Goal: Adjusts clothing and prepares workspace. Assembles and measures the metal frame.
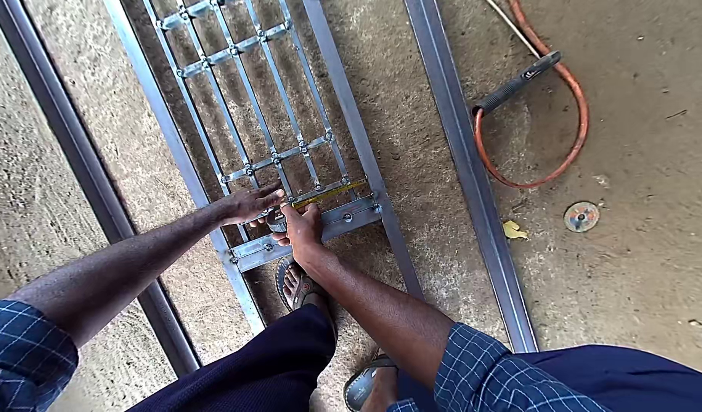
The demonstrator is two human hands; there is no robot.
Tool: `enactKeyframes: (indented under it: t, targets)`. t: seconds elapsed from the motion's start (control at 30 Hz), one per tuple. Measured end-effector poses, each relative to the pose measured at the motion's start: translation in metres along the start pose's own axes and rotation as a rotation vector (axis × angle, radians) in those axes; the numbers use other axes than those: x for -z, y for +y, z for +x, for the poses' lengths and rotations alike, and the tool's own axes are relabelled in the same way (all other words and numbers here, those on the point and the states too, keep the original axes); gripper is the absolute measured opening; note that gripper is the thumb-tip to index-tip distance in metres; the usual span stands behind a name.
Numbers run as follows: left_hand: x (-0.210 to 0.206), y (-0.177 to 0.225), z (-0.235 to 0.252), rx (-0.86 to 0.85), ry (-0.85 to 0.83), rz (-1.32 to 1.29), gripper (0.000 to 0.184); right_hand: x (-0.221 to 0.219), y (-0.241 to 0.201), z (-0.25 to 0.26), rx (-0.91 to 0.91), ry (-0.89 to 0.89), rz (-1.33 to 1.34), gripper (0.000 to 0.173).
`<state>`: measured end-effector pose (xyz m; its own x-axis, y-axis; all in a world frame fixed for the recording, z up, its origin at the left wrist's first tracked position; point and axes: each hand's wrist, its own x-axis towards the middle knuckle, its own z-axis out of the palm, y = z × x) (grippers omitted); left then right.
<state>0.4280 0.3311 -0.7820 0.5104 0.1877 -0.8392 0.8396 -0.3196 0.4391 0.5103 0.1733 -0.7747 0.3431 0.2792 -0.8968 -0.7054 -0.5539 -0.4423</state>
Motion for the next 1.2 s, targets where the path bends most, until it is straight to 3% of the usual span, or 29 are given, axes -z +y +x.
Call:
enactKeyframes:
  t: [1.0, 1.1, 1.2]
  targets:
    - [0.001, -0.002, 0.001, 0.022, -0.001, -0.013, 0.074, 0.006, 0.000, -0.006, 0.023, -0.042, -0.007, 0.048]
    - [-0.001, 0.008, 0.002, 0.013, -0.003, -0.063, 0.069, 0.049, -0.002, -0.025, 0.125, -0.149, -0.232, 0.046]
    - [0.002, 0.005, -0.006, 0.044, -0.018, -0.074, 0.066, 0.116, -0.018, -0.040, 0.347, -0.269, -0.893, 0.044]
